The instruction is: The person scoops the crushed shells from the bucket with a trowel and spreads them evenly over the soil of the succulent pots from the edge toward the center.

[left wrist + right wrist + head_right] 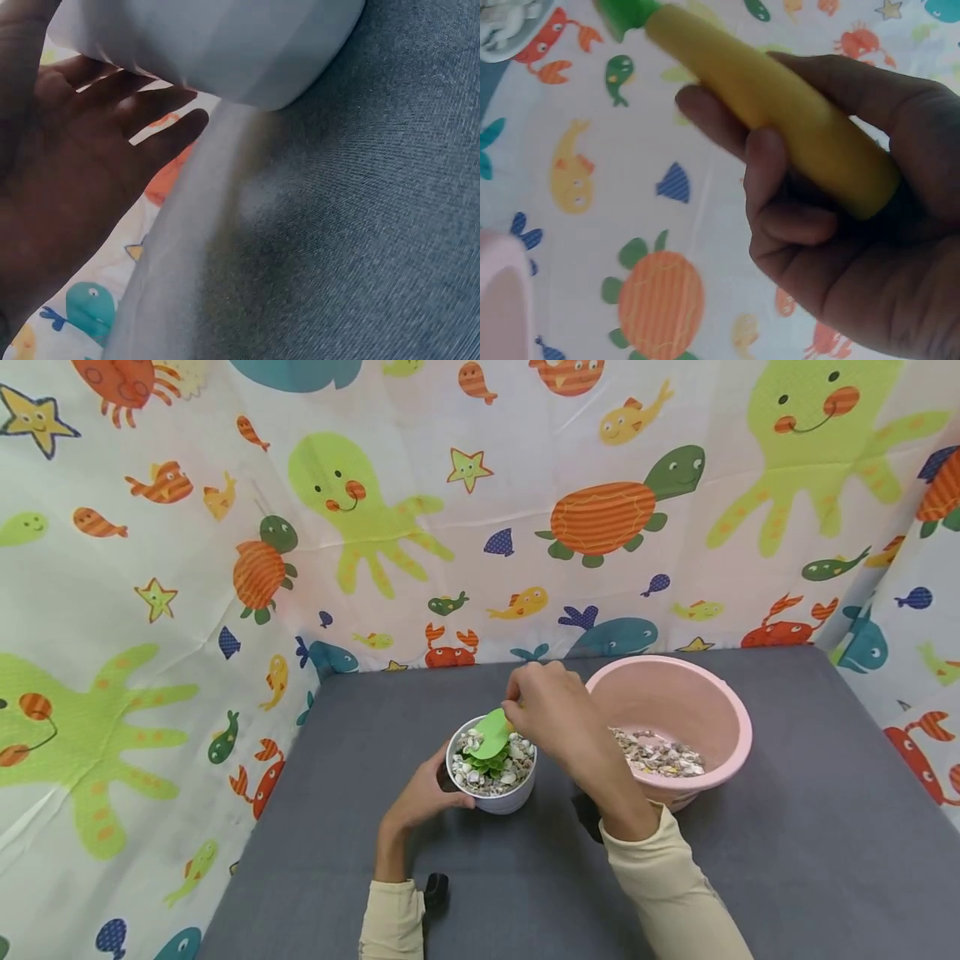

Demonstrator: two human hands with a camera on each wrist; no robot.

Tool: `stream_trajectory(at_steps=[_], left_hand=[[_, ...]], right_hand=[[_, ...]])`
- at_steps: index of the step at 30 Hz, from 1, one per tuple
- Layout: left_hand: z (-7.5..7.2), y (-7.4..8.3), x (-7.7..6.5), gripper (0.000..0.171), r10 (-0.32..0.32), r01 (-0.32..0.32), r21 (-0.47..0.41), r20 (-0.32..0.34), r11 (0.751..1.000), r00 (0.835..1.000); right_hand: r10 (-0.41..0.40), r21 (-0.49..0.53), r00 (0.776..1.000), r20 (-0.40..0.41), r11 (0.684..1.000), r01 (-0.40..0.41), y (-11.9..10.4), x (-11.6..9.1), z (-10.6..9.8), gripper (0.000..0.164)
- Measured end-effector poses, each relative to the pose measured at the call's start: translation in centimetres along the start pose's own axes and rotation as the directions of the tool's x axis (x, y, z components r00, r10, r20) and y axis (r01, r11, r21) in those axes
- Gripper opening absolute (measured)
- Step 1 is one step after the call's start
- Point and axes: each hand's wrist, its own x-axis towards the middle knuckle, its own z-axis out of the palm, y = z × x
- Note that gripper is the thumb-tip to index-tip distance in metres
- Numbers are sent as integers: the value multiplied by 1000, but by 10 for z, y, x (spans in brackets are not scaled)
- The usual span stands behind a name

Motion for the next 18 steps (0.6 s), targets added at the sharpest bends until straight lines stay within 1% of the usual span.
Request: stream_trajectory(at_steps=[3, 7, 10, 12, 13, 14, 16, 17, 18], left_hand=[[2, -1, 2, 109, -7, 8, 21, -24, 1000, 1000], [5, -2, 2, 110, -14, 15, 24, -39, 1000, 999], [7, -2, 0, 111, -20, 21, 11, -50, 1000, 999], [8, -2, 0, 111, -24, 24, 1, -51, 1000, 998], [9, -2, -1, 111, -22, 22, -3, -51, 1000, 998], [9, -2, -1, 111, -21, 21, -9, -51, 1000, 998], [8, -2, -1, 111, -12, 10, -22, -59, 1000, 998], [6, -1, -2, 111, -9, 7, -26, -66, 1000, 998], [5, -1, -2, 111, -7, 5, -28, -75, 1000, 997]], right_hand=[[10, -68, 999, -33, 998, -13, -9, 1, -3, 14], [14, -110, 997, -76, 994, -22, -13, -1, -3, 12], [2, -95, 991, -135, 995, -15, -7, -12, -11, 12], [2, -74, 978, -208, 997, -18, 3, -26, -22, 13], [-3, -62, 966, -258, 998, -14, 11, -33, -30, 13], [-8, -52, 948, -317, 999, -9, 19, -42, -37, 14], [5, -43, 897, -441, 999, -27, 37, -58, -52, 16], [17, -38, 867, -498, 998, -41, 46, -65, -59, 17], [30, -34, 841, -541, 998, -57, 56, -71, -64, 18]])
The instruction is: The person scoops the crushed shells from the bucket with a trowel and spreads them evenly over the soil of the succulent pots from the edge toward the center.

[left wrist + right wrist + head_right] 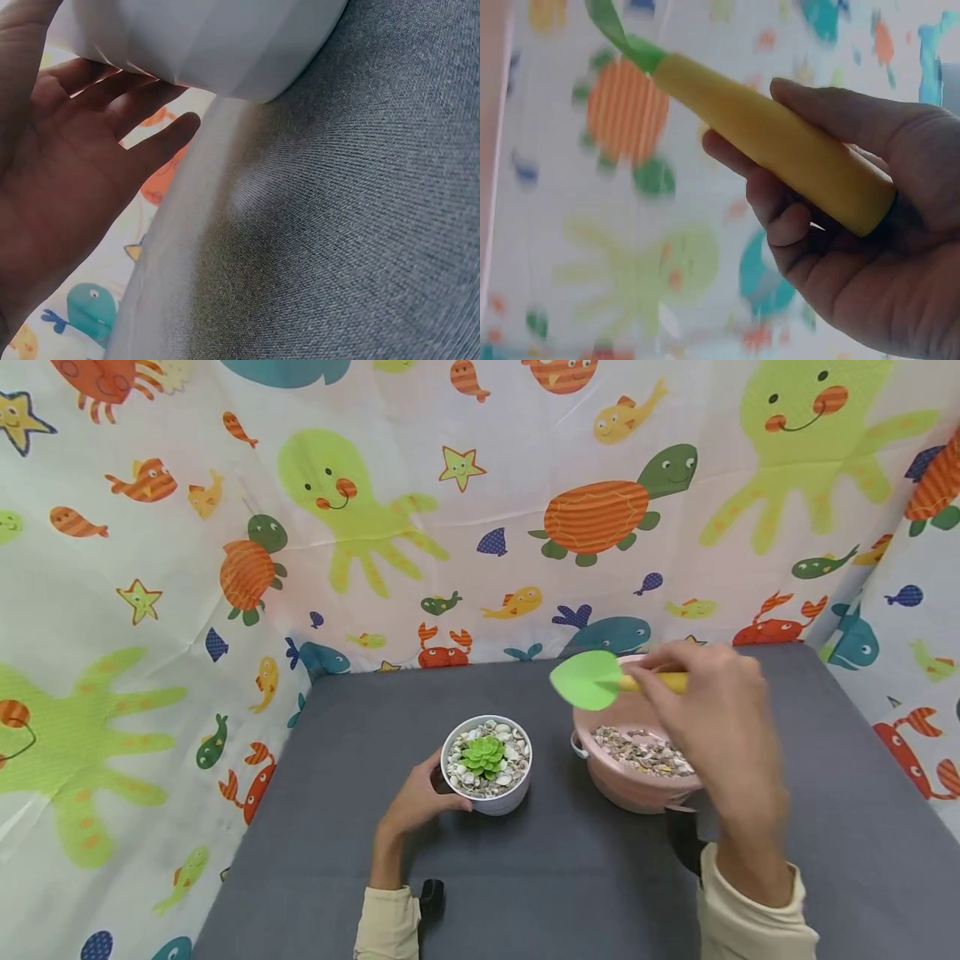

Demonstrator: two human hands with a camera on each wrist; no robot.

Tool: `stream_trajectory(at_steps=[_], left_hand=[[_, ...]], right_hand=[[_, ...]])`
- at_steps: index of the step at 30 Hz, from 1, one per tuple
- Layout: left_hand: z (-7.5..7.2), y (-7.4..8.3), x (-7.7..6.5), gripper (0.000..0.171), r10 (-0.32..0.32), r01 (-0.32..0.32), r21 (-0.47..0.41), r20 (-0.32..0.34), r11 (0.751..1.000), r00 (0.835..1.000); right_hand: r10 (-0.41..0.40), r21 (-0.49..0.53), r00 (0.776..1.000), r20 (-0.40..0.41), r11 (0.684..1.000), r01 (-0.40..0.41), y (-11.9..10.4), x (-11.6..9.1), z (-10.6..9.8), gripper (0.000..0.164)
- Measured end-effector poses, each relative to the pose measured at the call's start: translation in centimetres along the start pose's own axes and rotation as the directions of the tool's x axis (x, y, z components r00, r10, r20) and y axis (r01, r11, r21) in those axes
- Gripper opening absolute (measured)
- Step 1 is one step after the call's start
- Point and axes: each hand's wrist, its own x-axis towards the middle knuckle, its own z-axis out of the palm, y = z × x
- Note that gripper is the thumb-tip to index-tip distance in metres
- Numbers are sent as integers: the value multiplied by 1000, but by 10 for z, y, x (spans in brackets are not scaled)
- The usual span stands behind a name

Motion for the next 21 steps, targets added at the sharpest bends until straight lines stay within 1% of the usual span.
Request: stream_trajectory(at_steps=[1, 2, 3, 5, 6, 7, 8, 9, 10, 12, 13, 15, 17, 18, 19, 20, 21], left_hand=[[-1, 1, -1, 111, 1, -1, 2, -8, 1000, 1000], [-3, 1, -1, 111, -1, 1, 5, -13, 1000, 1000], [-4, 1, -2, 110, -7, 7, 8, -19, 1000, 1000], [-7, 1, -3, 110, -13, 13, 22, -28, 1000, 1000], [-8, 0, -4, 109, -17, 18, 25, -31, 1000, 999], [-8, -1, -5, 109, -22, 23, 27, -36, 999, 999], [-9, -1, -5, 109, -27, 28, 33, -36, 999, 999], [-9, -1, -5, 108, -33, 34, 36, -36, 999, 999], [-9, -1, -4, 109, -35, 37, 42, -34, 998, 999], [-8, -1, -3, 109, -49, 50, 50, -19, 997, 999], [-8, -1, -3, 110, -54, 55, 63, -12, 997, 998], [-8, 0, -4, 112, -65, 65, 107, -4, 992, 998], [-12, 2, -7, 117, -92, 91, 177, -4, 980, 996], [-14, 5, -11, 120, -114, 114, 225, -13, 968, 993], [-17, 9, -15, 122, -137, 139, 279, -28, 950, 990], [-20, 15, -20, 125, -162, 170, 338, -50, 926, 985], [-22, 23, -26, 126, -186, 202, 399, -80, 894, 979]], right_hand=[[24, -12, 999, -37, 1000, -24, 10, -2, -6, 20], [57, -18, 997, -50, 998, -58, 20, -4, -10, 21], [98, -35, 994, -38, 994, -99, 29, -4, -11, 21], [155, -57, 987, 44, 987, -152, 48, -5, -6, 24], [176, -62, 978, 109, 984, -170, 57, -5, 0, 26], [201, -63, 961, 190, 979, -193, 65, -4, 7, 30], [207, -66, 940, 270, 978, -197, 72, -3, 16, 32], [216, -71, 913, 346, 976, -204, 78, -3, 24, 34], [221, -73, 888, 403, 975, -209, 84, -3, 31, 36], [236, -92, 850, 471, 971, -219, 91, -2, 43, 35], [241, -114, 839, 487, 970, -213, 93, -2, 47, 32], [238, -158, 847, 475, 970, -184, 95, -3, 53, 24], [217, -186, 870, 443, 971, -148, 96, -4, 58, 18], [200, -195, 880, 430, 973, -126, 96, -6, 60, 15], [182, -198, 890, 417, 974, -107, 95, -8, 63, 14], [157, -201, 905, 396, 976, -82, 93, -10, 65, 16], [123, -204, 922, 368, 978, -49, 92, -13, 66, 20]])
